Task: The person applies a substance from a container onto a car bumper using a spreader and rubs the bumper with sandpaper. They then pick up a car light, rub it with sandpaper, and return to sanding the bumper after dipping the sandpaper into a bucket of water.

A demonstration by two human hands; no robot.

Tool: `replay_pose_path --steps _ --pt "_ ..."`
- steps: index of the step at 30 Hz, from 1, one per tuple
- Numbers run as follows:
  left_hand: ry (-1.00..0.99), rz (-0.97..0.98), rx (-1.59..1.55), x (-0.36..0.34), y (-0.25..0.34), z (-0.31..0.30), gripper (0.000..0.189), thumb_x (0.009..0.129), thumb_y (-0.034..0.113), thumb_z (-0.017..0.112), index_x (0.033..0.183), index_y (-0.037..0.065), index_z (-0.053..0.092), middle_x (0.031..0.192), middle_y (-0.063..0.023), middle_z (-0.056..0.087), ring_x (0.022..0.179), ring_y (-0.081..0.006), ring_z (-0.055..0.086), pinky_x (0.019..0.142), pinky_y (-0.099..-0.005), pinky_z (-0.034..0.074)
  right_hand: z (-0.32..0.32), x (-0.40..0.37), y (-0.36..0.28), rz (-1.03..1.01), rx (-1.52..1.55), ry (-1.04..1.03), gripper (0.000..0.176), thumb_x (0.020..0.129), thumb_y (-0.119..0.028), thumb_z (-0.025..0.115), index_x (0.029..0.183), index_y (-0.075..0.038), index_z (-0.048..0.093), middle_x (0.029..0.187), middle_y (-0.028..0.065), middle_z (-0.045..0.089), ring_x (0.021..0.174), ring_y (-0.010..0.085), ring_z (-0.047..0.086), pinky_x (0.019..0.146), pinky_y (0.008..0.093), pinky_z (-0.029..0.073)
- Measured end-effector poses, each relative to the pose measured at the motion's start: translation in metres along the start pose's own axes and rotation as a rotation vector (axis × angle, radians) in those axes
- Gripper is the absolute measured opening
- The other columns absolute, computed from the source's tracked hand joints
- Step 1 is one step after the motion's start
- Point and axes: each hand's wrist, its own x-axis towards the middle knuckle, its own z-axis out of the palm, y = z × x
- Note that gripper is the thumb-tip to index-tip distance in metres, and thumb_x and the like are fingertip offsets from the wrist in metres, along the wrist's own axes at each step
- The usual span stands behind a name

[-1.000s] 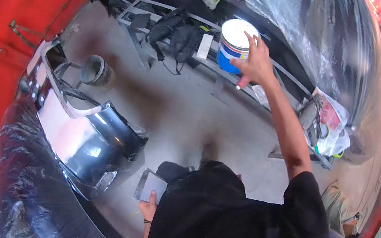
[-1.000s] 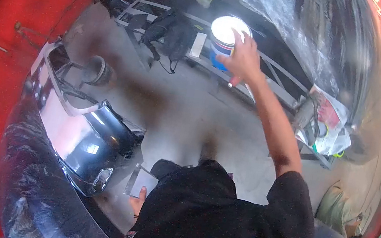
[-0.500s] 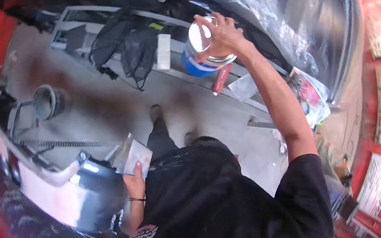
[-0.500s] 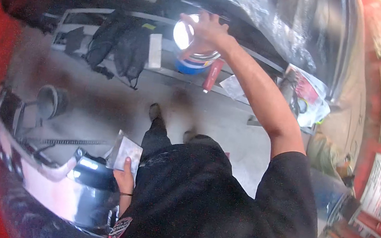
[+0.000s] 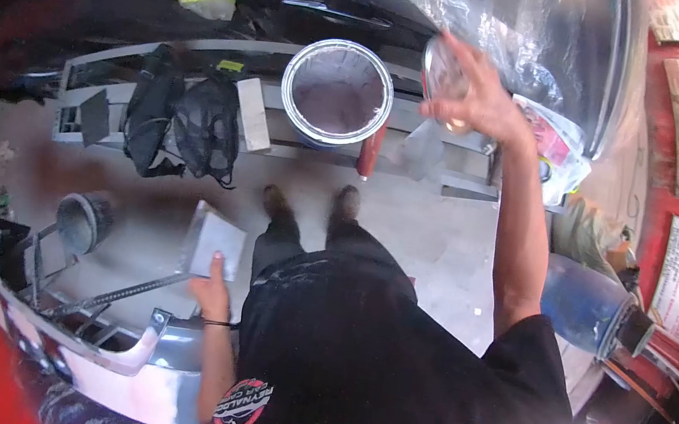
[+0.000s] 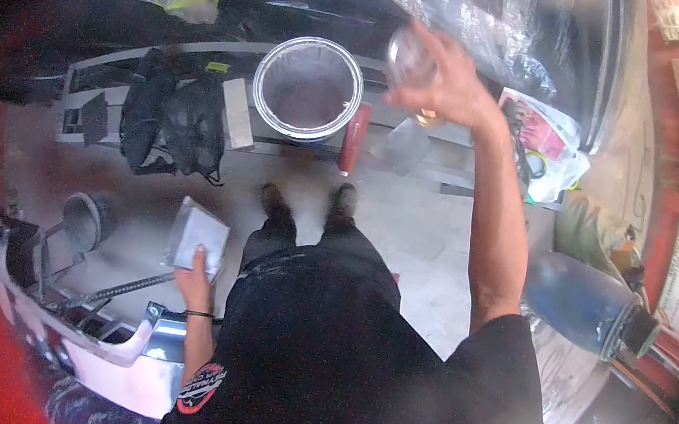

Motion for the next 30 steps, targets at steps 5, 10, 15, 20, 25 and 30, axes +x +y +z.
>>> replay_pose_path --steps 5,10,15,20,25,30 --pt "-0.09 0.112 -0.185 -0.043 0.037 0.043 0.038 0.098 0.018 0.073 0.124 -0.008 0.064 0.12 -0.0142 0.071 0.107 -0.0225 0.066 0.099 -0.0369 0.049 0.112 -0.079 0.056 0.368 -0.203 -0.045 0.122 0.056 -0.063 0.091 0.16 -0.029 0.039 0.164 0.0229 0.031 0.148 0.051 0.03 0.112 0.0681 0.037" --pt "-0.149 0.177 -0.224 -0.062 0.107 0.056 0.035 0.094 0.014 0.075 0.122 -0.006 0.066 0.117 -0.0119 0.072 0.105 -0.0188 0.067 0.095 -0.0337 0.052 0.145 -0.114 0.048 0.431 -0.413 -0.137 0.109 0.067 -0.064 0.086 0.159 -0.027 0.041 0.166 0.0233 0.027 0.151 0.0505 0.024 0.108 0.0768 0.033" --pt "-0.241 0.193 -0.445 -0.066 0.156 0.089 0.037 0.093 0.01 0.077 0.125 -0.003 0.066 0.115 -0.0101 0.072 0.103 -0.0178 0.068 0.091 -0.033 0.055 0.108 -0.137 0.016 0.254 0.485 0.108 0.072 0.094 -0.041 0.074 0.153 -0.008 0.049 0.154 0.0214 0.05 0.147 0.0345 0.044 0.119 0.0508 0.036" --pt "-0.533 0.289 -0.532 -0.069 0.193 0.125 0.046 0.091 0.012 0.081 0.13 -0.003 0.063 0.111 -0.0115 0.072 0.09 -0.0212 0.072 0.063 -0.035 0.063 0.087 -0.143 -0.094 0.115 1.068 -0.147 0.055 0.099 -0.037 0.07 0.139 0.0 0.059 0.132 0.0132 0.066 0.126 0.0233 0.06 0.108 0.0372 0.044" --pt "-0.711 0.261 -0.572 -0.08 0.221 0.117 0.041 0.091 0.009 0.081 0.127 -0.002 0.065 0.11 -0.0085 0.073 0.092 -0.0174 0.072 0.067 -0.0317 0.064 0.06 -0.134 -0.118 0.416 1.189 -0.162 0.038 0.103 -0.033 0.066 0.12 0.001 0.068 0.108 0.0027 0.069 0.1 0.0122 0.062 0.092 0.0295 0.049" --pt "-0.512 0.371 -0.507 -0.087 0.229 0.094 0.032 0.097 0.014 0.074 0.125 -0.001 0.066 0.107 -0.0048 0.072 0.089 -0.0134 0.068 0.073 -0.0305 0.058 0.025 -0.134 -0.099 0.415 1.683 0.389 0.045 0.094 -0.011 0.068 0.134 0.004 0.054 0.128 0.0158 0.064 0.116 0.0262 0.065 0.103 0.0425 0.051"
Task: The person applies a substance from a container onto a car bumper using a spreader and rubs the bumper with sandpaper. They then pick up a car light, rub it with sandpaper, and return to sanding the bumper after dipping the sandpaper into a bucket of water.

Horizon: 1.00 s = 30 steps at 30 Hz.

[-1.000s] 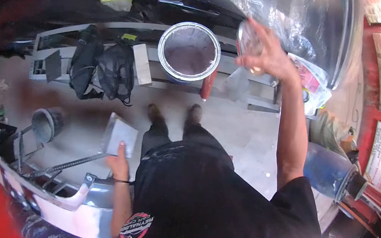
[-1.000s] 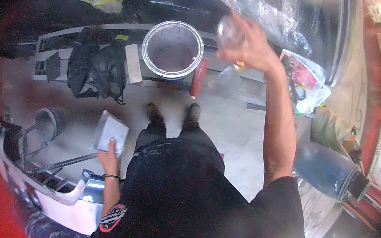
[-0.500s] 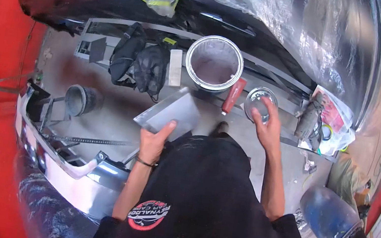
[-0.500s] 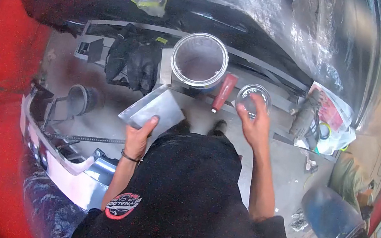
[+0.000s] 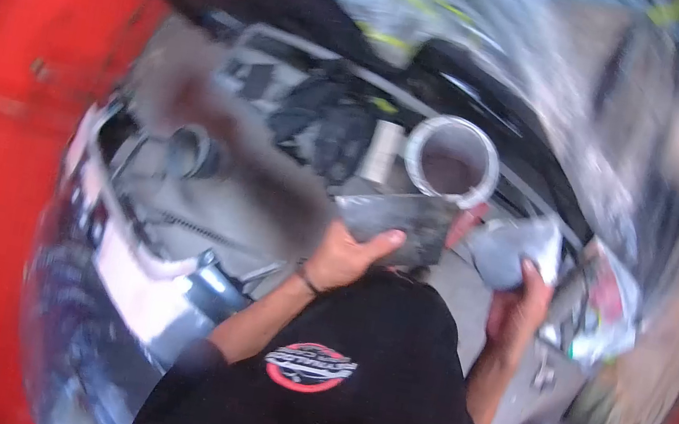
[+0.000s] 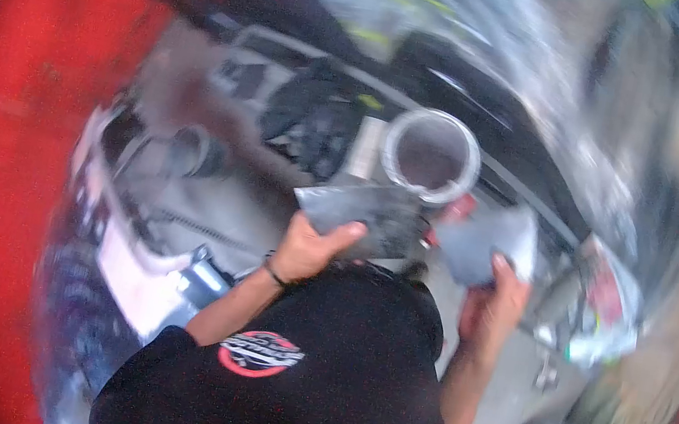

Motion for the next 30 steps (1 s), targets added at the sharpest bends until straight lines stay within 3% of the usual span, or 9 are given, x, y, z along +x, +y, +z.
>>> replay_pose_path --steps 7,10,15,19,20,21,25,27,30 --pt "-0.041 -0.126 0.257 -0.058 0.046 -0.018 0.031 0.102 0.026 0.068 0.115 -0.002 0.07 0.097 -0.0066 0.071 0.091 -0.0115 0.061 0.079 -0.0322 0.05 0.07 -0.018 0.053 0.078 -0.45 -0.264 0.036 0.096 -0.019 0.073 0.125 -0.001 0.061 0.115 0.0076 0.068 0.1 0.0184 0.066 0.087 0.036 0.054" --pt "-0.22 0.37 0.175 -0.074 0.032 -0.036 0.085 0.096 0.052 0.071 0.157 0.002 0.041 0.162 -0.0227 0.04 0.144 -0.0297 0.046 0.111 -0.0385 0.041 0.092 -0.02 0.073 0.224 -0.424 -0.394 0.05 0.09 -0.024 0.076 0.131 -0.002 0.057 0.115 0.0087 0.065 0.101 0.0202 0.065 0.088 0.037 0.053" --pt "-0.128 0.372 0.029 -0.069 0.016 -0.095 0.091 0.092 0.053 0.075 0.158 0.001 0.039 0.169 -0.0195 0.027 0.15 -0.0279 0.036 0.117 -0.0413 0.036 0.156 -0.038 0.103 0.414 -0.286 -0.503 0.065 0.085 -0.025 0.077 0.141 -0.006 0.05 0.119 0.0101 0.061 0.104 0.0216 0.062 0.089 0.0387 0.053" --pt "-0.044 0.185 -0.138 -0.077 0.024 -0.164 0.077 0.081 0.026 0.091 0.143 -0.001 0.055 0.147 -0.0129 0.055 0.134 -0.0197 0.053 0.11 -0.0367 0.044 0.183 -0.035 0.158 0.554 -0.313 -0.677 0.071 0.083 -0.035 0.08 0.139 -0.003 0.051 0.118 0.0061 0.063 0.098 0.0226 0.064 0.082 0.0375 0.056" --pt "-0.009 0.085 -0.167 -0.082 0.024 -0.182 0.068 0.077 0.016 0.093 0.135 -0.002 0.061 0.134 -0.0094 0.066 0.126 -0.0167 0.059 0.106 -0.0348 0.048 0.198 -0.046 0.17 0.607 -0.023 -0.705 0.048 0.098 -0.036 0.072 0.131 -0.005 0.056 0.09 0.002 0.067 0.083 0.0179 0.064 0.075 0.0321 0.054" --pt "0.075 0.072 -0.313 -0.089 0.024 -0.2 0.039 0.073 -0.003 0.091 0.107 -0.001 0.071 0.112 -0.0079 0.073 0.11 -0.0168 0.068 0.093 -0.0321 0.053 0.244 -0.079 0.16 0.672 -0.128 -0.594 0.047 0.101 -0.04 0.068 0.131 -0.005 0.056 0.087 0.0034 0.065 0.079 0.0184 0.063 0.074 0.0333 0.054" --pt "0.099 0.114 -0.371 -0.117 0.022 -0.28 0.031 0.084 0.002 0.085 0.112 0.0 0.073 0.11 -0.0076 0.075 0.103 -0.0136 0.068 0.09 -0.0312 0.054 0.273 -0.061 0.193 0.68 -0.047 -0.729 0.044 0.105 -0.046 0.06 0.133 -0.011 0.06 0.097 -0.0021 0.068 0.088 0.017 0.067 0.082 0.0356 0.055" --pt "0.124 0.11 -0.447 -0.126 0.025 -0.306 0.029 0.088 0.005 0.082 0.115 0.0 0.072 0.111 -0.0071 0.075 0.103 -0.012 0.067 0.091 -0.0312 0.054 0.272 -0.033 0.211 0.765 0.082 -0.395 0.052 0.103 -0.053 0.059 0.138 -0.014 0.056 0.107 0.0023 0.066 0.095 0.0203 0.065 0.093 0.05 0.053" --pt "0.278 0.152 -0.013 -0.13 0.032 -0.346 0.029 0.099 0.014 0.072 0.123 -0.002 0.068 0.109 -0.0013 0.074 0.1 -0.0088 0.062 0.092 -0.0308 0.052 0.296 -0.034 0.224 0.452 -0.444 -0.263 0.06 0.101 -0.05 0.064 0.144 -0.01 0.053 0.134 0.0077 0.058 0.125 0.0244 0.053 0.106 0.0442 0.045"
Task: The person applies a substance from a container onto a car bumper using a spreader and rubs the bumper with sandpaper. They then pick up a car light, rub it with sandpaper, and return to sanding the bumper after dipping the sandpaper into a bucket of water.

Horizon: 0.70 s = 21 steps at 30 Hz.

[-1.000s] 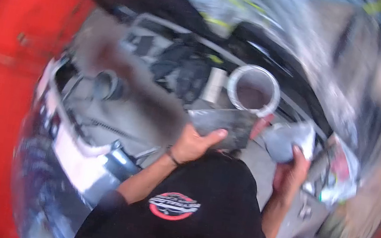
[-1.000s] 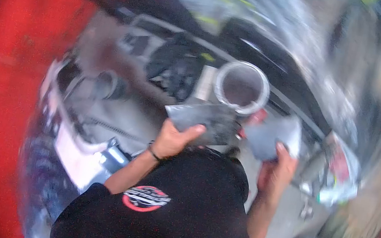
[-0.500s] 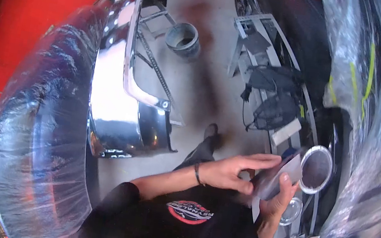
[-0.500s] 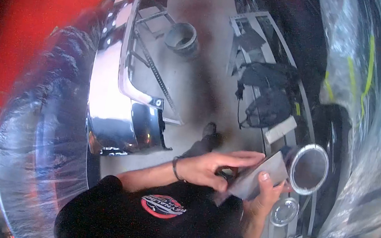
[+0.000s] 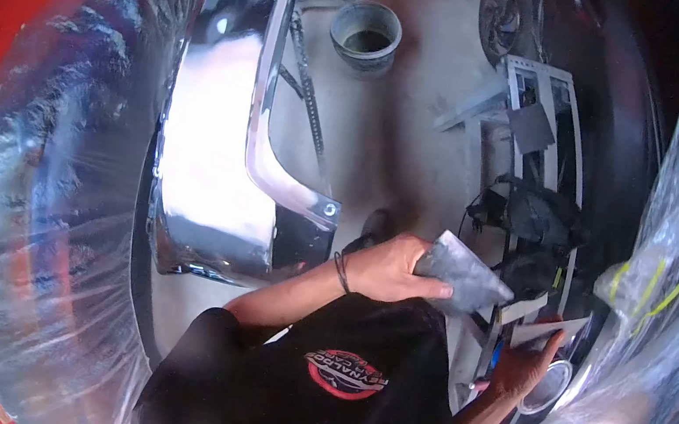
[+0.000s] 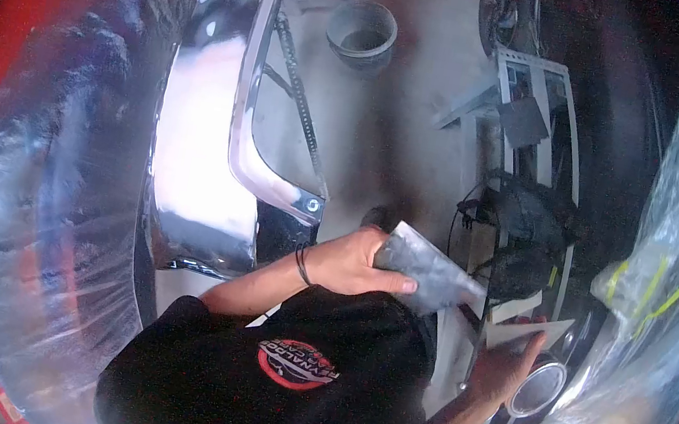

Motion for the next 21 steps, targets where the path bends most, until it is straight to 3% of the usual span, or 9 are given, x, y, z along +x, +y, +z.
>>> replay_pose_path --steps 5,7,9,11,13,15,17,19,21 --pt "0.069 -0.058 0.197 0.018 -0.002 -0.018 0.03 0.103 0.017 0.065 0.128 0.001 0.066 0.108 -0.0117 0.075 0.099 -0.0123 0.067 0.092 -0.0339 0.053 0.028 0.031 0.008 -0.173 -0.366 -0.027 0.063 0.094 -0.035 0.076 0.14 0.001 0.053 0.129 0.0143 0.062 0.119 0.0254 0.06 0.102 0.0429 0.049" --pt "0.184 0.115 0.24 0.026 0.0 -0.002 0.032 0.104 0.018 0.062 0.133 0.004 0.064 0.11 -0.0178 0.075 0.101 -0.0184 0.072 0.09 -0.0375 0.054 0.067 0.028 0.018 -0.3 -0.372 -0.053 0.052 0.094 -0.023 0.078 0.133 0.003 0.057 0.121 0.0134 0.066 0.106 0.0218 0.065 0.093 0.0359 0.053" --pt "0.105 0.106 0.199 0.03 0.016 0.005 0.043 0.105 0.021 0.058 0.147 0.008 0.053 0.112 -0.0233 0.072 0.104 -0.0357 0.073 0.09 -0.0416 0.055 0.095 0.021 0.026 -0.381 -0.392 -0.158 0.043 0.095 -0.021 0.078 0.127 0.002 0.059 0.116 0.0113 0.068 0.1 0.0197 0.066 0.091 0.0341 0.053" --pt "0.097 0.049 0.208 0.028 0.032 0.004 0.046 0.106 0.024 0.057 0.148 0.008 0.051 0.114 -0.0255 0.07 0.107 -0.0429 0.069 0.092 -0.0452 0.054 0.111 0.014 0.035 -0.446 -0.465 -0.188 0.046 0.094 -0.022 0.079 0.126 0.003 0.059 0.112 0.0106 0.07 0.097 0.0182 0.068 0.087 0.0319 0.055" --pt "0.116 0.122 0.215 0.026 0.023 0.001 0.047 0.106 0.028 0.058 0.147 0.007 0.051 0.116 -0.0263 0.069 0.108 -0.044 0.068 0.091 -0.0474 0.053 0.122 0.003 0.039 -0.521 -0.517 -0.291 0.031 0.09 -0.013 0.082 0.112 -0.001 0.064 0.102 0.0066 0.069 0.091 0.0137 0.065 0.083 0.0293 0.053" --pt "0.134 0.196 0.213 0.023 0.012 -0.004 0.048 0.105 0.031 0.059 0.146 0.006 0.052 0.118 -0.0271 0.068 0.108 -0.0451 0.066 0.091 -0.0497 0.052 0.125 -0.005 0.039 -0.533 -0.681 -0.454 0.035 0.084 -0.016 0.086 0.106 -0.002 0.063 0.098 0.0038 0.068 0.087 0.0113 0.061 0.08 0.0271 0.05" --pt "-0.073 0.127 0.246 0.015 0.007 -0.016 0.055 0.105 0.038 0.06 0.146 0.003 0.051 0.122 -0.0285 0.066 0.111 -0.0447 0.066 0.092 -0.0483 0.052 0.123 -0.008 0.042 -0.539 -0.755 -0.559 0.041 0.08 -0.019 0.089 0.104 -0.002 0.061 0.095 0.0039 0.067 0.086 0.0105 0.06 0.079 0.0262 0.049" --pt "-0.193 0.067 0.159 0.008 0.0 -0.024 0.063 0.105 0.044 0.058 0.15 0.0 0.048 0.136 -0.0255 0.062 0.125 -0.0363 0.063 0.102 -0.0421 0.048 0.132 -0.009 0.037 -0.502 -0.809 -0.597 0.045 0.078 -0.024 0.091 0.102 -0.002 0.06 0.092 0.0045 0.067 0.084 0.0115 0.061 0.076 0.0271 0.05" --pt "-0.184 0.24 -0.35 0.003 -0.018 -0.028 0.069 0.105 0.046 0.058 0.157 0.002 0.041 0.15 -0.017 0.055 0.141 -0.0265 0.05 0.113 -0.0399 0.041 0.136 -0.004 0.034 -0.365 -0.691 -0.687 0.048 0.075 -0.027 0.093 0.102 -0.002 0.061 0.09 0.0042 0.067 0.08 0.0122 0.061 0.073 0.0279 0.049"
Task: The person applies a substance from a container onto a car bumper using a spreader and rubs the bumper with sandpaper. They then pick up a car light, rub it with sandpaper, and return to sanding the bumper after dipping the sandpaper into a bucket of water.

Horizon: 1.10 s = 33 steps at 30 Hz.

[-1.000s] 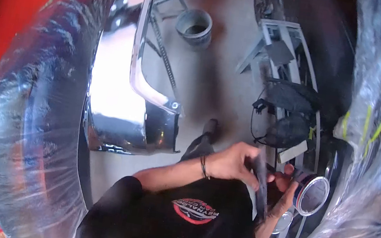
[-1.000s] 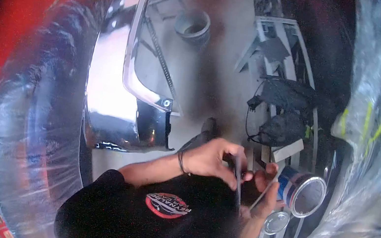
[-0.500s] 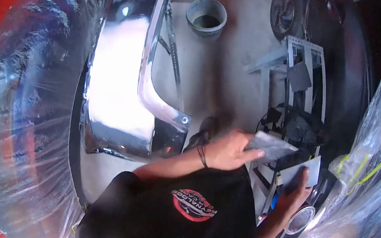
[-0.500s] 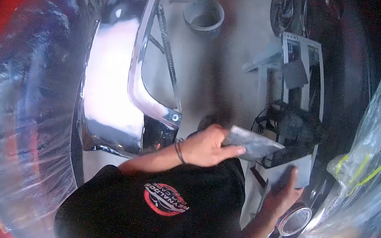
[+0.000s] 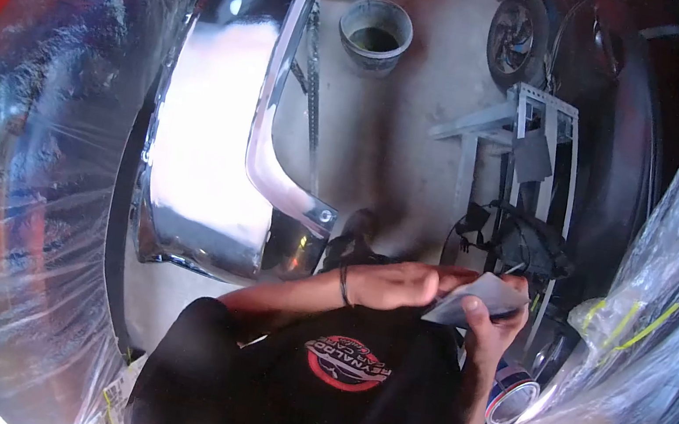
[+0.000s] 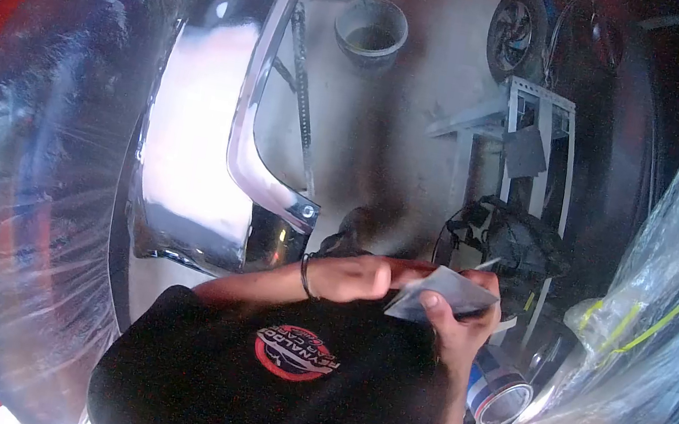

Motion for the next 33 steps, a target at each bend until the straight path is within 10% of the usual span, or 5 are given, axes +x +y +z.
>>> replay_pose_path --steps 8,13,19,24,33 --pt "0.076 -0.132 -0.371 0.012 -0.034 0.002 0.096 0.092 0.018 0.08 0.166 0.005 0.019 0.162 -0.0122 0.04 0.149 -0.0212 0.037 0.117 -0.0374 0.039 0.01 -0.003 -0.001 0.211 0.257 -0.077 0.057 0.074 -0.033 0.092 0.111 -0.002 0.062 0.103 0.0045 0.066 0.092 0.0136 0.063 0.084 0.0302 0.05" --pt "0.409 -0.125 -0.258 0.011 -0.041 0.008 0.04 0.089 0.005 0.081 0.123 0.002 0.062 0.104 -0.0023 0.072 0.098 -0.0118 0.069 0.087 -0.028 0.057 -0.012 -0.006 0.031 0.326 0.404 -0.027 0.081 0.074 -0.038 0.091 0.135 -0.004 0.051 0.117 0.0063 0.063 0.107 0.0188 0.062 0.094 0.0357 0.051" --pt "0.56 -0.111 -0.288 -0.001 -0.015 0.009 0.032 0.092 0.005 0.078 0.122 0.002 0.068 0.105 -0.002 0.073 0.102 -0.011 0.067 0.091 -0.0287 0.055 -0.023 0.006 0.027 0.313 0.773 0.071 0.038 0.101 -0.03 0.07 0.13 -0.005 0.063 0.112 0.0059 0.071 0.096 0.0166 0.069 0.09 0.0322 0.057" --pt "0.569 -0.036 0.262 -0.011 0.004 -0.003 0.039 0.099 0.012 0.07 0.135 -0.002 0.062 0.136 -0.007 0.066 0.121 -0.0138 0.061 0.104 -0.0325 0.048 0.001 0.03 0.032 0.174 0.118 0.393 0.036 0.094 -0.02 0.079 0.119 0.0 0.063 0.107 0.0073 0.07 0.089 0.0141 0.065 0.082 0.0302 0.053" --pt "0.54 -0.131 0.405 -0.086 0.005 -0.017 0.034 0.097 0.02 0.073 0.125 0.001 0.065 0.107 -0.0143 0.072 0.096 -0.0222 0.07 0.088 -0.0358 0.053 0.081 0.034 -0.005 0.106 -0.387 -0.332 0.032 0.096 -0.023 0.077 0.117 -0.001 0.066 0.098 -0.0008 0.069 0.087 0.0117 0.061 0.083 0.0262 0.049"
